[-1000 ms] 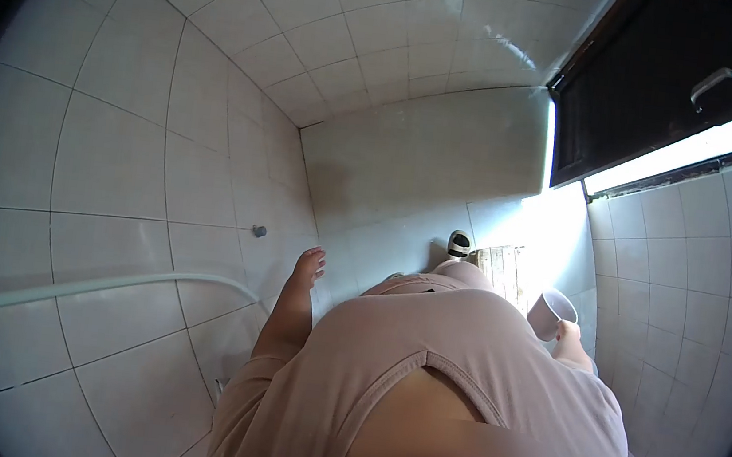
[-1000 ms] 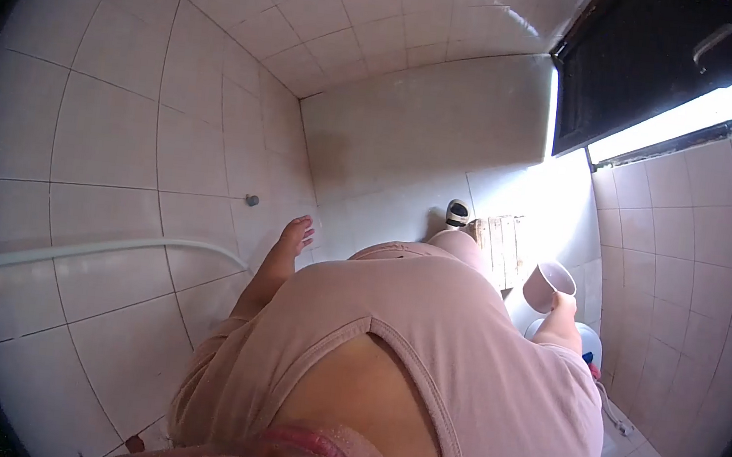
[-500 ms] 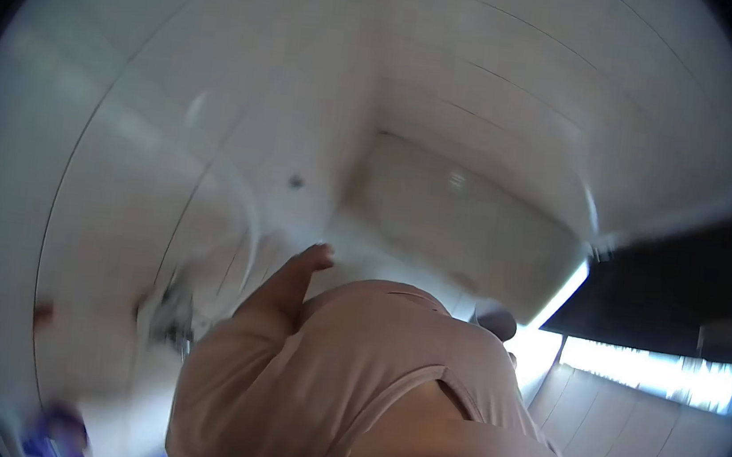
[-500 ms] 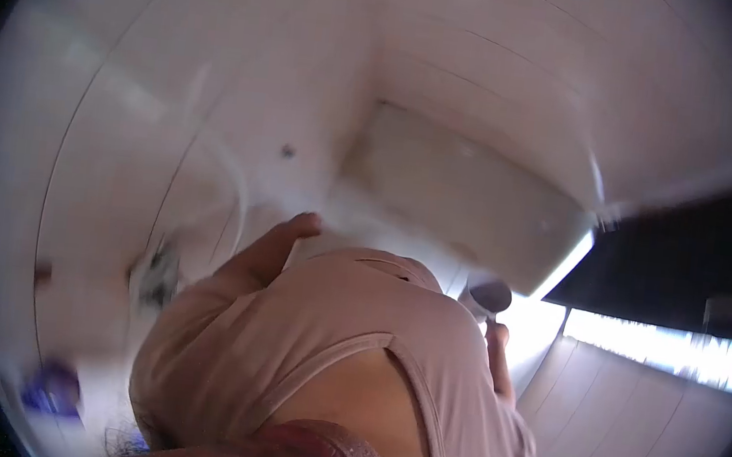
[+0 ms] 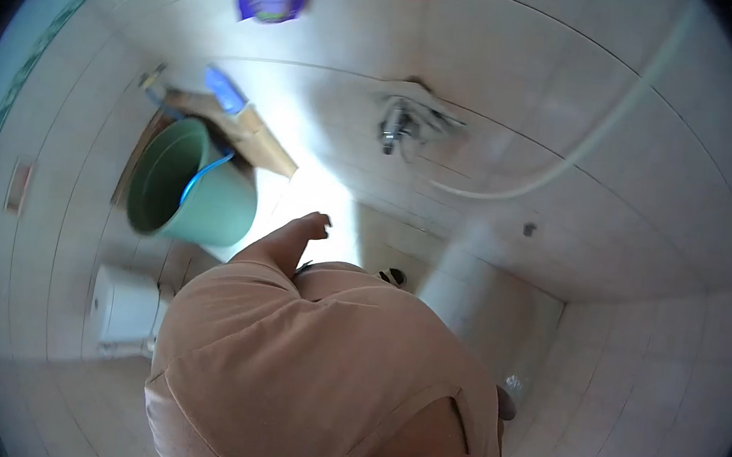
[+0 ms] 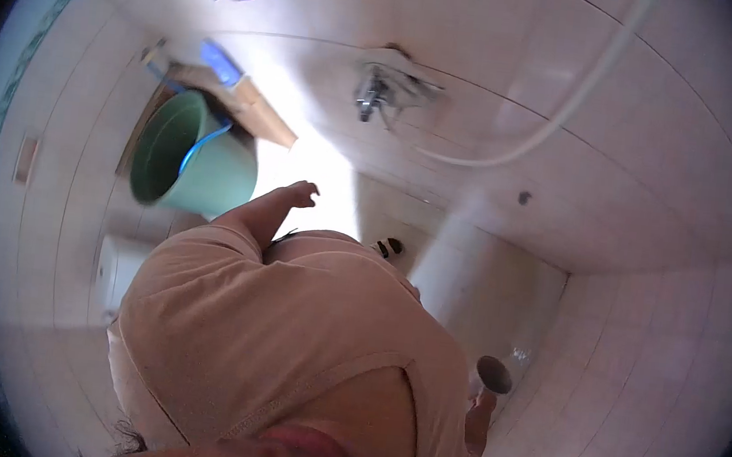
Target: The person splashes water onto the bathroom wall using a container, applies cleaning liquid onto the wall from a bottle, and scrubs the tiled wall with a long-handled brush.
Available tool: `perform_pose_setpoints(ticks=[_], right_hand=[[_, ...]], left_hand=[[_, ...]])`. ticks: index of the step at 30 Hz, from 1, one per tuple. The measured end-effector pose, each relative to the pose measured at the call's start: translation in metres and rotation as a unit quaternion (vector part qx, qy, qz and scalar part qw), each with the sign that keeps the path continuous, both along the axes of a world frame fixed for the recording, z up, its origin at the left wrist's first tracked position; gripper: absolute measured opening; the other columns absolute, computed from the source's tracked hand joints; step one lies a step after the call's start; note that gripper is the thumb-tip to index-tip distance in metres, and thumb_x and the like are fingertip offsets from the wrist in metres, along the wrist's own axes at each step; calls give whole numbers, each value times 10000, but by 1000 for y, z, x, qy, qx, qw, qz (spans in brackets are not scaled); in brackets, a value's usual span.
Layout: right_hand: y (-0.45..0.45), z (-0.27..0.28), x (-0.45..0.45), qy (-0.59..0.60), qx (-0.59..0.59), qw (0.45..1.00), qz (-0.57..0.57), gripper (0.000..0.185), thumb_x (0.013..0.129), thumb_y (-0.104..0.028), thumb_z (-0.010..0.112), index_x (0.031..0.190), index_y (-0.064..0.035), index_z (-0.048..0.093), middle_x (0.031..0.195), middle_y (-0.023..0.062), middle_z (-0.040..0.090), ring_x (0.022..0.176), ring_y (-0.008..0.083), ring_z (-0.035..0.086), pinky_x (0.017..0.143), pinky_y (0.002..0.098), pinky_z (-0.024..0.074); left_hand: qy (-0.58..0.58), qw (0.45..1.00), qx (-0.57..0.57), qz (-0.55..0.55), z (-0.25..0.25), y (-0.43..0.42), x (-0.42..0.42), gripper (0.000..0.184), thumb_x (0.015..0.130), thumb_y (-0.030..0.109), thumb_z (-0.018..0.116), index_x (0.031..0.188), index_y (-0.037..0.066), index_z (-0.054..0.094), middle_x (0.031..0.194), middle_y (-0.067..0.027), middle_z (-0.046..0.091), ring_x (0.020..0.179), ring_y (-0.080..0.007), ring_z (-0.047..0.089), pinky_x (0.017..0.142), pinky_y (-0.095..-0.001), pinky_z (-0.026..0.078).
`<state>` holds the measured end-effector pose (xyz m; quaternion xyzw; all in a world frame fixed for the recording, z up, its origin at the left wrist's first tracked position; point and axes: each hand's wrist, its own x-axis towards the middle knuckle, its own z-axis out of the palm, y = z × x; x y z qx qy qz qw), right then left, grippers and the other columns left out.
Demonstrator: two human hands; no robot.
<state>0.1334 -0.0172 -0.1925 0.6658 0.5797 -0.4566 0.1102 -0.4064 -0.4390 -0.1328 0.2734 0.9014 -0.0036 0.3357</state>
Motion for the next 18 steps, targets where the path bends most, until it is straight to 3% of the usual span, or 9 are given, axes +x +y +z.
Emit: perform_pose_setpoints(ticks=[3,5,8,11,14,16,18], right_hand=[[22,8,-58,16,-5,996,86,313,733,-314,501,740,-8,565,628,93,540,589,222,543,489,324,400],[20,16,-101,24,-14,989,145,300,730,-300,504,746,-6,560,617,85,534,574,214,540,470,319,396],[-1,35,-173,35,-28,969,243,280,726,-278,509,756,-2,552,601,74,525,551,203,535,441,312,391],[-41,54,-248,59,-46,935,348,262,723,-256,514,766,1,544,585,62,516,529,191,530,412,304,386],[-92,47,-321,139,-60,864,480,247,724,-246,512,749,-2,533,564,54,497,494,172,507,387,301,362],[-132,45,-369,198,-66,796,568,239,727,-244,507,728,-5,526,549,51,481,466,157,486,371,299,340],[-196,63,-424,174,-77,782,593,235,734,-226,489,749,4,537,539,52,471,466,150,475,400,296,356]], left_hand=[[0,971,-36,236,5,-119,29,450,654,218,667,1060,96,515,987,-145,553,921,-257,529,785,-336,437],[-7,934,4,357,25,-174,60,420,649,209,674,1020,73,534,956,-149,564,884,-253,545,754,-327,446],[-16,918,25,396,6,-245,101,408,648,195,687,997,44,539,911,-130,587,842,-193,559,726,-314,451],[-52,915,32,399,-30,-288,133,416,643,175,695,1004,42,536,892,-119,598,829,-188,560,710,-308,455],[-116,878,94,454,-51,-306,146,484,637,211,698,1060,62,514,972,-128,574,888,-208,547,752,-324,448],[-105,873,84,468,-38,-309,140,493,651,229,685,1078,67,501,1036,-131,545,933,-212,530,777,-331,442],[-97,850,119,504,-40,-327,134,503,653,252,674,1081,57,497,1050,-124,540,947,-218,524,798,-325,429]])
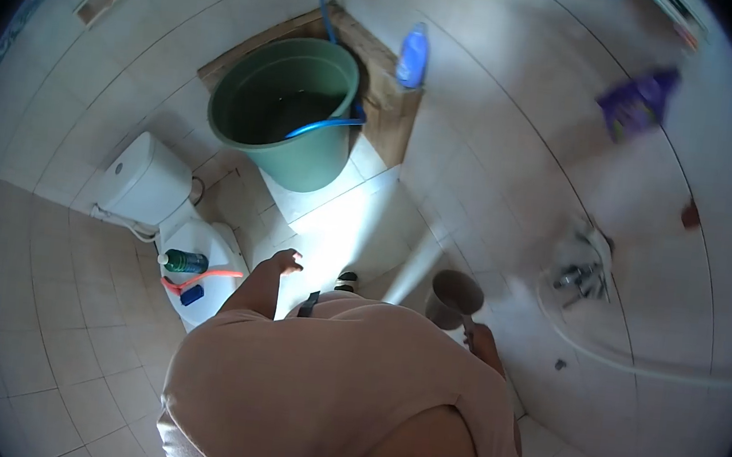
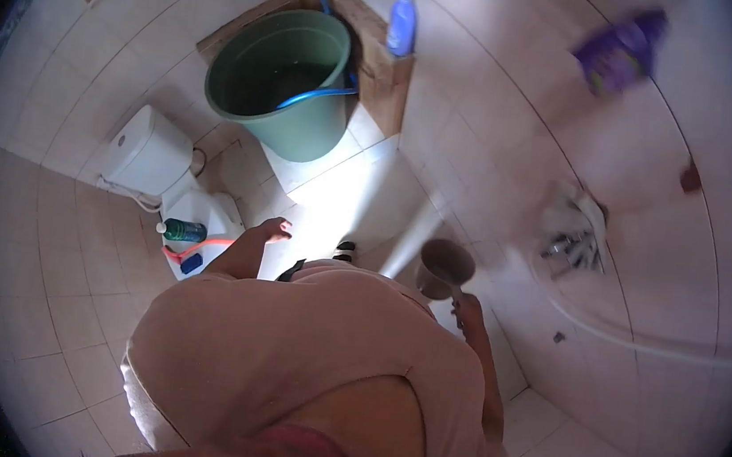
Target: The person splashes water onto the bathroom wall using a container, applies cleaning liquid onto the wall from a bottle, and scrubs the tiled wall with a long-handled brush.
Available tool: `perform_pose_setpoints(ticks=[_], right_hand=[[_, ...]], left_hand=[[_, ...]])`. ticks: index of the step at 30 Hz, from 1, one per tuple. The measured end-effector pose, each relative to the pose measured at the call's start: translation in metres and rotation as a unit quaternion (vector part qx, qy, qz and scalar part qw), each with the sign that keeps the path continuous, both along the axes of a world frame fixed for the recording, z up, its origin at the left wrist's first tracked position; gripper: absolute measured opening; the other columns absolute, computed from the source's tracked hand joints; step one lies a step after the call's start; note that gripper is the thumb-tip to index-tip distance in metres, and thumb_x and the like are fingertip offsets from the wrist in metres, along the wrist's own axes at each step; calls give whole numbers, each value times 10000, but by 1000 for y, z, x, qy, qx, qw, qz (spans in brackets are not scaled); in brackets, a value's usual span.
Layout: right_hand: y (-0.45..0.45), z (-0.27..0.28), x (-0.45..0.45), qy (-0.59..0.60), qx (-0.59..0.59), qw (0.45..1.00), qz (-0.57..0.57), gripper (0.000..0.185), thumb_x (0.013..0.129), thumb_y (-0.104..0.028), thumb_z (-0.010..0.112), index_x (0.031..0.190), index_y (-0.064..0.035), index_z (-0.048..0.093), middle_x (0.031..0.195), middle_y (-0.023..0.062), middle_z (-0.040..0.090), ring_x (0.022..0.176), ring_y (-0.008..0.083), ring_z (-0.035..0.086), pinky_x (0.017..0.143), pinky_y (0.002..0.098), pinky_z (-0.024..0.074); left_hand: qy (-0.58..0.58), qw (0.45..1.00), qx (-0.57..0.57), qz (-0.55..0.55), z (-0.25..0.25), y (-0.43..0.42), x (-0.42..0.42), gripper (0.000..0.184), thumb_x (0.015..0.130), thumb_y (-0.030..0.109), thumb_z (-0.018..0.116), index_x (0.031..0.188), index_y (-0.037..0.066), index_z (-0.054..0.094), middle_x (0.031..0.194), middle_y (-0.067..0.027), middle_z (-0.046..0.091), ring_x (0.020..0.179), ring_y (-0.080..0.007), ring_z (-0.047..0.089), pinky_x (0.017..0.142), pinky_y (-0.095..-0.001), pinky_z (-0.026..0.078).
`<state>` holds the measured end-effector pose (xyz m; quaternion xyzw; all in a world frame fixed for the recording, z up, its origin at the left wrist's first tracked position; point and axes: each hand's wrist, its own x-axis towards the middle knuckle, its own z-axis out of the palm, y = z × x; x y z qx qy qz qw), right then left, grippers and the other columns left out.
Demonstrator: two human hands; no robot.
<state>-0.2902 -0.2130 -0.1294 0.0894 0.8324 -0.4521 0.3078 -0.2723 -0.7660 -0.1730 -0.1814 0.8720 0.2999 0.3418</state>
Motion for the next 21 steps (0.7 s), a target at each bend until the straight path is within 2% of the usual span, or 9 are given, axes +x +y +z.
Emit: perform_pose_setpoints(ticks=[2,5,6,9,12,14,18,20,21], right_hand=[[-85,56,-59,-110,-10,993,-35,239,741,-198,470,789,22,550,573,64,484,501,151,486,456,292,386],[-181,81,-133,-7,-89,994,55,288,714,-133,451,942,27,523,687,66,510,567,136,493,510,265,384],[-213,85,-154,33,-138,988,62,315,697,-120,436,969,19,516,712,57,517,579,123,488,494,254,363],[-315,152,-211,50,-176,978,101,426,693,-59,459,1110,22,432,797,62,503,647,132,506,590,251,410],[-391,156,-252,75,-262,957,98,444,690,-34,441,1131,17,426,854,67,504,692,127,506,602,242,409],[-432,159,-264,68,-303,944,114,453,692,-23,430,1143,11,420,883,71,511,701,129,511,597,244,408],[-489,135,-281,14,-390,914,107,458,712,-9,410,1169,-28,420,993,89,515,730,135,528,595,249,412],[-501,120,-290,-14,-402,907,123,449,744,-23,406,1192,-48,397,1024,99,506,763,148,539,611,255,425],[-506,116,-292,-26,-414,902,116,441,776,-38,402,1215,-69,374,1056,109,497,795,162,550,628,262,438]], left_hand=[[16,999,27,38,-16,-26,1,515,654,274,662,1084,47,493,1063,-117,534,962,-223,517,818,-318,417],[154,966,94,188,-70,-76,24,473,667,258,649,1063,42,507,1036,-113,547,949,-212,523,813,-303,420],[152,961,81,216,-79,-89,37,476,663,278,646,1061,52,515,1039,-117,548,964,-216,518,823,-307,416],[60,968,34,241,-98,-126,76,493,648,251,674,1072,59,512,1031,-132,543,949,-219,525,812,-311,430],[-42,959,-28,278,-96,-146,113,504,627,318,674,1044,69,540,1030,-123,549,943,-225,527,835,-306,410],[-3,941,-13,337,-115,-156,139,505,631,320,669,1048,67,537,1035,-113,551,947,-232,524,839,-317,406],[79,959,-87,259,-135,-157,164,502,668,305,646,1086,70,499,1050,-120,536,982,-252,506,867,-319,385],[63,907,10,416,-93,-140,157,490,671,295,645,1088,81,503,1047,-115,534,960,-252,514,855,-323,395],[84,891,11,446,-77,-131,157,481,672,299,644,1086,93,509,1046,-113,534,960,-250,514,846,-327,402]])
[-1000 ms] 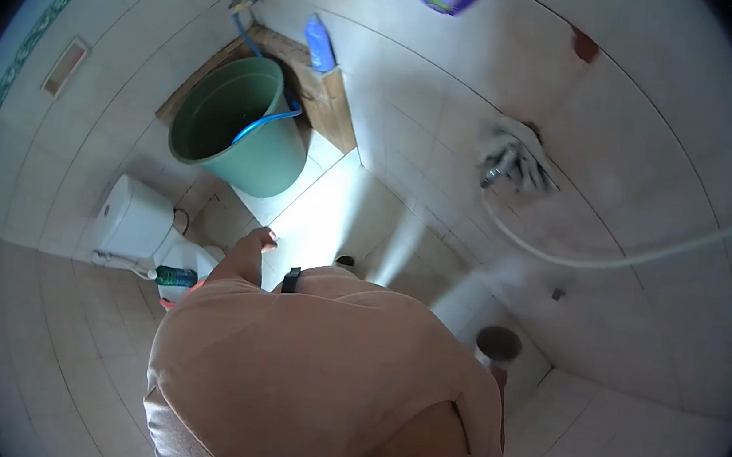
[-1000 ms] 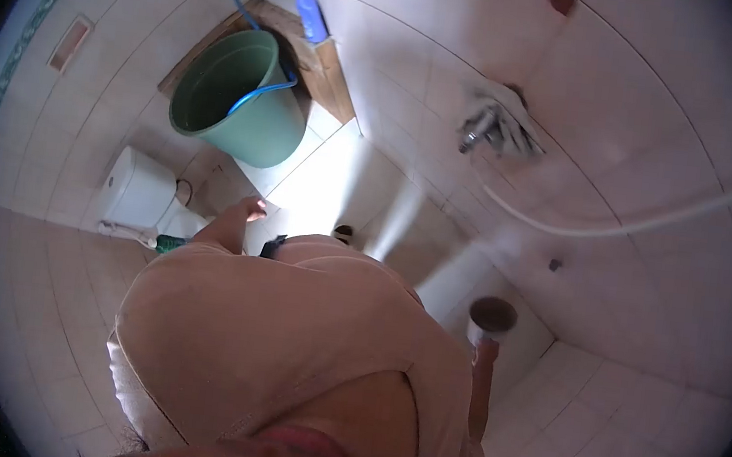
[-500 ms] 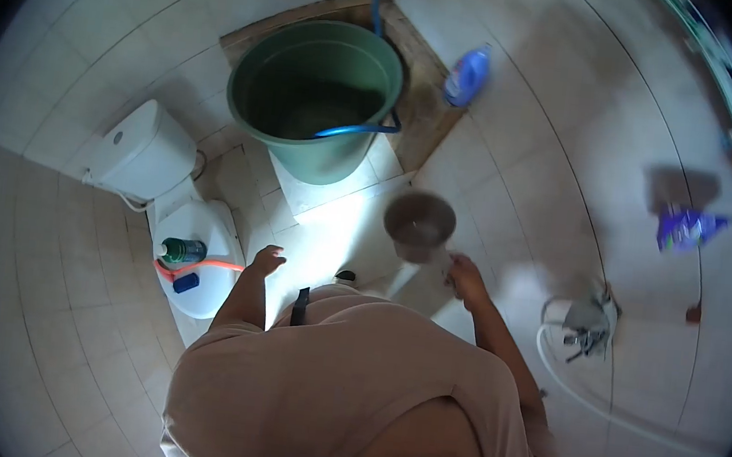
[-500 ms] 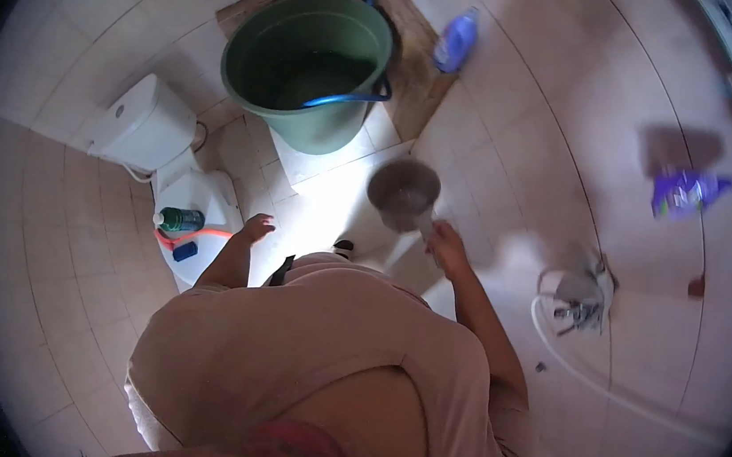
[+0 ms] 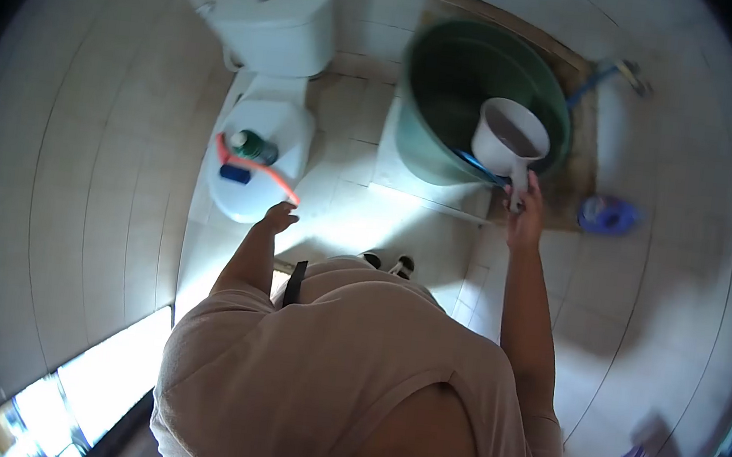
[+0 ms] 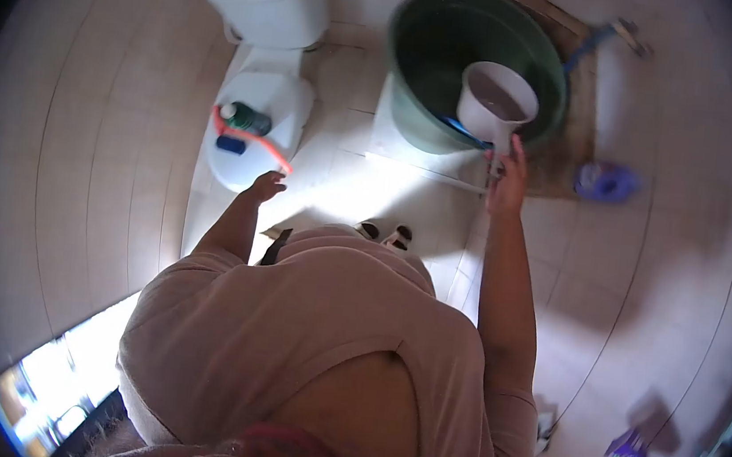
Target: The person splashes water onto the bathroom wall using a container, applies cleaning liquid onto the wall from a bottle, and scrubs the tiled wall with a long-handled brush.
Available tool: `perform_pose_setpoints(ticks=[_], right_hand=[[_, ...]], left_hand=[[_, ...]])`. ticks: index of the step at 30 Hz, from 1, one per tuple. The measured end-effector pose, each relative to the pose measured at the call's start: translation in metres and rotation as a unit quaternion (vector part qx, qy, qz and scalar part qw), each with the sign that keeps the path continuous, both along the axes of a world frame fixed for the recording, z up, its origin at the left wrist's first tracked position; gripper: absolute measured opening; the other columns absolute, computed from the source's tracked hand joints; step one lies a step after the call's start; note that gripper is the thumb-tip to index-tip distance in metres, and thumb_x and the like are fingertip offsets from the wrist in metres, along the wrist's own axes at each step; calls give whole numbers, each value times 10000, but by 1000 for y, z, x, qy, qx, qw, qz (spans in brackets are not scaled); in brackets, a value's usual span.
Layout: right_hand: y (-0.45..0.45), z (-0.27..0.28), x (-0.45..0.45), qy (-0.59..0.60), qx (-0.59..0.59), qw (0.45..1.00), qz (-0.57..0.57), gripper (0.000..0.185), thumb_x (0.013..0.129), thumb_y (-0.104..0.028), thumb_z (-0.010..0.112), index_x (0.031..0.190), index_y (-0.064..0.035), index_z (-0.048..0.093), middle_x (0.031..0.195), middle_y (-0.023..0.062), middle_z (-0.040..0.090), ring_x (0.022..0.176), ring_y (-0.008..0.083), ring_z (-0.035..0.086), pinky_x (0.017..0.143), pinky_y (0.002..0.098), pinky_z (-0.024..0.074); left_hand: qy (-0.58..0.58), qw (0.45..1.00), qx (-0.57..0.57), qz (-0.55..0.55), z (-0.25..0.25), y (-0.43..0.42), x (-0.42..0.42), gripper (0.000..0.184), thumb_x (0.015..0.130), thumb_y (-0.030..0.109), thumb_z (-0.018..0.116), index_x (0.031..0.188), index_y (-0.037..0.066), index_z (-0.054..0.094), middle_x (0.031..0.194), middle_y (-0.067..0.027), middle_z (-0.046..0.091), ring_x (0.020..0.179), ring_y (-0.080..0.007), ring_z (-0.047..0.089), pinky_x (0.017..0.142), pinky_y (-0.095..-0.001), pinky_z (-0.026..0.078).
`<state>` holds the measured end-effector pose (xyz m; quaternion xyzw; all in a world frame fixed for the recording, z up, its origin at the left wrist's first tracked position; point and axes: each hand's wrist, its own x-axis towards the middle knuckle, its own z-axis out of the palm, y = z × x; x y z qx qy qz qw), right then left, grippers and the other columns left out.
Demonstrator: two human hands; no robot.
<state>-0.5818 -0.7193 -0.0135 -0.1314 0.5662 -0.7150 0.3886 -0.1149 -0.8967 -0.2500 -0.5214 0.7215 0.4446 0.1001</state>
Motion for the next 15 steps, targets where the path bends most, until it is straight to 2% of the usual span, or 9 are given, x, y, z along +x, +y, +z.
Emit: perform_pose_setpoints(ticks=[4,6,8,9,11,12,13,14,15], right_hand=[[-13,-16,17,-24,-19,997,67,457,845,-160,406,1273,-95,259,1104,112,467,875,198,520,741,290,420],[-10,-34,27,-156,7,987,44,478,859,-203,417,1283,-120,212,1113,118,447,936,217,493,747,302,422],[-1,-83,31,-193,-33,974,113,499,843,-130,411,1284,-126,177,1164,123,402,1004,253,475,791,330,417],[-3,-83,39,-180,59,968,161,482,838,-138,423,1269,-123,210,1138,119,424,959,234,493,778,314,420],[-7,-74,61,-157,201,928,272,416,815,-143,450,1209,-101,323,1044,93,494,822,176,529,721,268,422],[-9,-73,68,-156,205,901,350,352,805,-121,441,1151,-88,389,981,70,533,791,148,534,674,253,420],[-15,-87,74,-122,218,874,417,311,801,-114,428,1110,-77,427,952,59,550,780,140,538,650,245,415],[-25,-92,80,-74,221,851,471,295,801,-115,424,1093,-77,442,940,56,556,768,135,541,646,239,411],[-30,-98,84,-27,224,824,519,282,801,-117,420,1077,-77,458,928,54,563,755,130,545,641,233,407]], left_hand=[[31,991,-15,132,25,39,42,461,666,289,655,1077,126,525,1052,-115,532,944,-257,520,810,-338,422],[49,970,-7,239,37,70,69,459,670,254,657,1083,107,520,1059,-122,529,926,-259,529,781,-334,433],[27,945,-79,315,41,113,110,467,665,220,660,1082,70,512,1054,-146,529,940,-246,529,767,-336,440],[31,922,-83,377,50,141,126,465,664,212,654,1081,64,512,1037,-157,537,954,-256,526,786,-337,434],[-85,895,-48,435,50,199,163,467,668,236,650,1082,72,511,1062,-146,539,999,-256,503,833,-338,407],[-126,860,3,494,63,233,170,471,667,251,656,1079,75,513,1086,-136,530,1022,-241,489,850,-333,394],[-177,851,16,495,87,263,168,462,668,250,657,1070,72,513,1068,-139,535,958,-239,527,804,-327,423],[-98,813,53,571,45,308,201,418,677,194,651,1053,65,522,1007,-163,555,865,-258,561,736,-345,454],[72,723,66,684,72,339,183,410,682,152,640,1055,48,508,953,-146,562,827,-246,562,708,-346,456]])
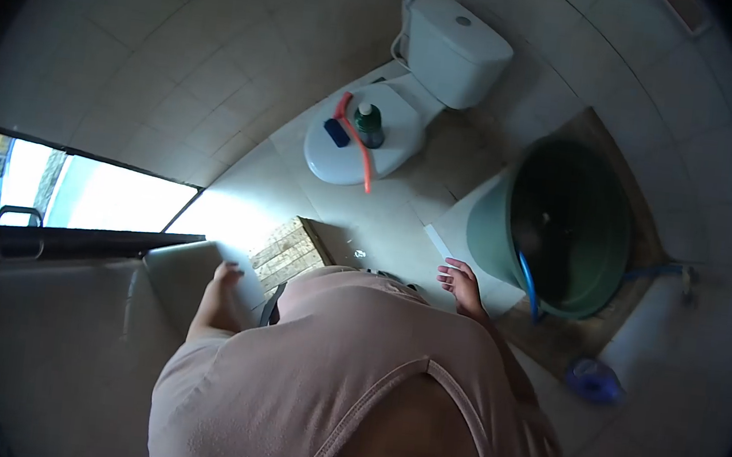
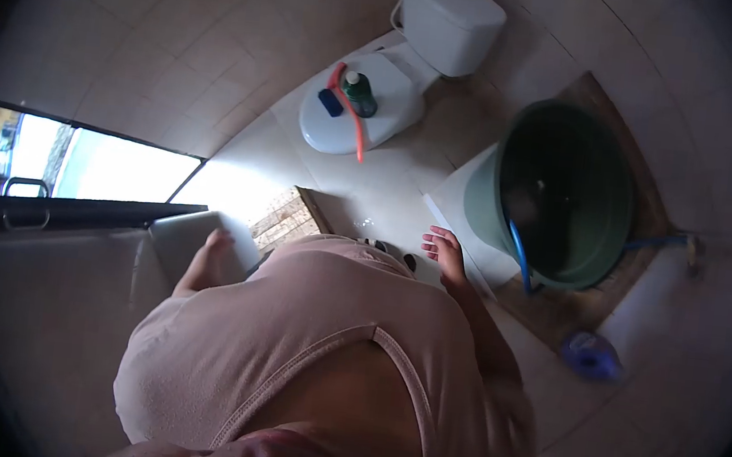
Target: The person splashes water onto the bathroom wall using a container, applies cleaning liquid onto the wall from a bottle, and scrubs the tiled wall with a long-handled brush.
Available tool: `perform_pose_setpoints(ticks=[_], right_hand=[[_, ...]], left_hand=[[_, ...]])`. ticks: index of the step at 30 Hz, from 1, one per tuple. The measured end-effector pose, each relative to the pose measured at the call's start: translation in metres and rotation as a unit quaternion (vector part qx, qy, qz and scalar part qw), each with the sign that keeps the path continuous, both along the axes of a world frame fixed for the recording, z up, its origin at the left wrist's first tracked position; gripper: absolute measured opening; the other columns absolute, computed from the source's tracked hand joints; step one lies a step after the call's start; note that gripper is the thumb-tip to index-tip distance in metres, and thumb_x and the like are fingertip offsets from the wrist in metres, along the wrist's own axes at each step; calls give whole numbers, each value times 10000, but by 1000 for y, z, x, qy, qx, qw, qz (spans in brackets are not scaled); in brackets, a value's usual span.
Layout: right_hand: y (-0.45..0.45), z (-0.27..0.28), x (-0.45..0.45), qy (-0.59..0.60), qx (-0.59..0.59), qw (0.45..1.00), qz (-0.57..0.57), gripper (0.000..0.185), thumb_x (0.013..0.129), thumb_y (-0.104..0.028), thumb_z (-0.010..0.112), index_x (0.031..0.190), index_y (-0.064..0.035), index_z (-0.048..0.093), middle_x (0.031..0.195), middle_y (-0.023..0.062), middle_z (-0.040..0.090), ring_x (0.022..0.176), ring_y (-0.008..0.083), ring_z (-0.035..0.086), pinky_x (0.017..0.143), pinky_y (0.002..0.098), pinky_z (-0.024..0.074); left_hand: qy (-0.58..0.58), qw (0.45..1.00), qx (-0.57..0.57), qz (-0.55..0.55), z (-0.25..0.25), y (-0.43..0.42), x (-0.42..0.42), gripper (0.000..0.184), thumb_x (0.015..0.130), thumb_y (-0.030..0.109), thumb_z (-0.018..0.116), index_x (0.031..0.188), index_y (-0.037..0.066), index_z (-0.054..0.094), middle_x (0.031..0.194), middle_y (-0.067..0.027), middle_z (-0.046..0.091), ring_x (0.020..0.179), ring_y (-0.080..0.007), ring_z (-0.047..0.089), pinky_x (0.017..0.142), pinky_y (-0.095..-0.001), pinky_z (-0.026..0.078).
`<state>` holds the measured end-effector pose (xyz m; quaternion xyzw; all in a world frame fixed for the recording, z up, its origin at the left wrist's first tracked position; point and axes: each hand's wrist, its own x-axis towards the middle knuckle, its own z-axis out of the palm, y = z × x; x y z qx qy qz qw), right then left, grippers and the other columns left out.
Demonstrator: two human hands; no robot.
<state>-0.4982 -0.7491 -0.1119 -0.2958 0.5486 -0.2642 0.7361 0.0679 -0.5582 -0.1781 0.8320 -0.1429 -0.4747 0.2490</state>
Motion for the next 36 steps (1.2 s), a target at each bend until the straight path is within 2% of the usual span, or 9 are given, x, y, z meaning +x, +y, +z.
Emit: perform_pose_setpoints(ticks=[1,4,9,15,17,23,26,30,36], right_hand=[[-8,-6,5,-9,1,1000,6,282,801,-117,420,1077,-77,458,928,54,563,755,130,545,641,233,407],[-51,-16,35,54,-66,984,157,259,792,-119,429,1042,-80,483,902,40,564,712,111,545,607,225,398],[-139,-50,104,54,-194,965,171,257,744,-80,509,999,-54,502,868,59,557,702,137,544,626,271,434],[-214,-19,196,321,-479,781,241,461,659,-29,561,1100,-88,439,1027,140,461,962,254,466,795,332,410],[-237,-19,222,346,-519,736,262,565,643,-108,613,1164,-164,402,1235,171,297,1036,318,406,817,392,407],[-283,6,299,470,-552,597,344,579,696,-142,570,1228,-213,354,1282,136,263,1065,319,397,838,390,417],[-293,-18,310,467,-550,610,330,509,688,-20,520,1156,-195,419,1228,124,333,1074,304,398,792,374,439],[-299,-24,302,480,-462,628,403,285,734,-97,494,1017,-128,483,1060,124,423,947,290,483,730,385,462],[-279,-29,262,454,-449,737,222,248,677,-85,571,914,-67,499,913,128,479,814,308,524,695,373,440]], left_hand=[[122,975,-85,162,30,32,-20,403,687,109,630,1058,31,493,899,-130,568,789,-234,563,680,-348,458],[112,989,85,50,18,66,-23,428,692,81,623,1080,28,451,955,-113,540,827,-227,546,700,-368,449],[176,973,-2,147,-26,83,-22,425,683,42,624,1075,6,464,952,-132,539,855,-245,538,712,-361,453],[-6,991,70,-112,-66,-16,-5,496,673,172,667,1119,59,483,1054,-114,530,912,-211,531,741,-310,443],[14,995,34,-98,-46,-72,-21,485,680,171,657,1122,67,486,1061,-125,533,943,-233,525,771,-319,431],[42,983,-71,-165,-16,-207,-34,444,723,132,616,1136,65,467,1104,-123,507,999,-206,490,840,-289,395],[94,970,-127,-183,-7,-236,-34,416,754,85,582,1145,42,446,1104,-111,504,986,-189,497,829,-268,407],[90,966,-145,-194,3,-243,-34,383,776,44,549,1141,23,437,1092,-104,507,967,-173,507,818,-249,418],[116,934,-205,-267,-7,-252,-61,497,704,57,611,1163,37,421,1076,-114,492,974,-198,493,772,-291,436]])
